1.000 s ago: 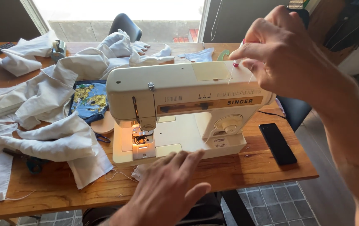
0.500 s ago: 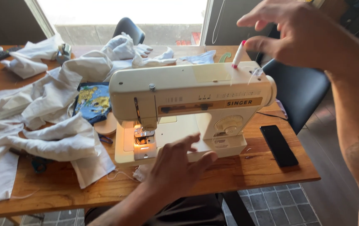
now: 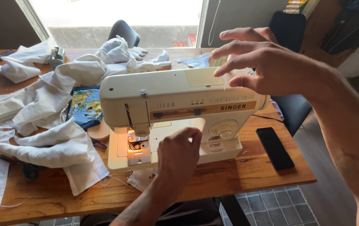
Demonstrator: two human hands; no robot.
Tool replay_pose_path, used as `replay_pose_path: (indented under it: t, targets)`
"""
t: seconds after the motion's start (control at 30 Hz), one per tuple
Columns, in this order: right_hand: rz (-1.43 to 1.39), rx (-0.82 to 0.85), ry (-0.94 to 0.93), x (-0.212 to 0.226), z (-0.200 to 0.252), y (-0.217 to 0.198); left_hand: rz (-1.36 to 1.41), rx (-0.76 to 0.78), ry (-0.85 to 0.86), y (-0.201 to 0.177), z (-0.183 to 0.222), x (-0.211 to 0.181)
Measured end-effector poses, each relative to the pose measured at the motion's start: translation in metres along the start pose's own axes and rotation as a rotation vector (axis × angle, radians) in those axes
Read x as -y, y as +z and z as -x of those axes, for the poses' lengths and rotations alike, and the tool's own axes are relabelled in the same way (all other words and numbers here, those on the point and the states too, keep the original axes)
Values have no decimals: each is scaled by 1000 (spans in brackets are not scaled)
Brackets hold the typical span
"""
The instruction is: Threading a sewing machine and sewing pieces of white fabric
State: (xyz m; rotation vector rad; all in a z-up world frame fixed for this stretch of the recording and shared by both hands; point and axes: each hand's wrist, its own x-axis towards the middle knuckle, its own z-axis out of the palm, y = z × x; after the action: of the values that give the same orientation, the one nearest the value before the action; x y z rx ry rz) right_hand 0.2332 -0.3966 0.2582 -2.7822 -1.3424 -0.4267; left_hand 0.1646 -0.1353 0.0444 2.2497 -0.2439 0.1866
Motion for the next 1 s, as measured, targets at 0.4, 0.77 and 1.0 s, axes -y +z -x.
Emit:
replay_pose_path:
  t: [0.4, 0.77, 1.0]
  targets:
    - [81, -77, -145, 13, 4, 7, -46, -155, 107, 29, -4, 5]
    - [153, -128, -162, 28, 3, 4, -26, -126, 71, 32, -11, -4]
    - [78, -97, -50, 19, 9, 28, 72, -139, 93, 11, 3, -2]
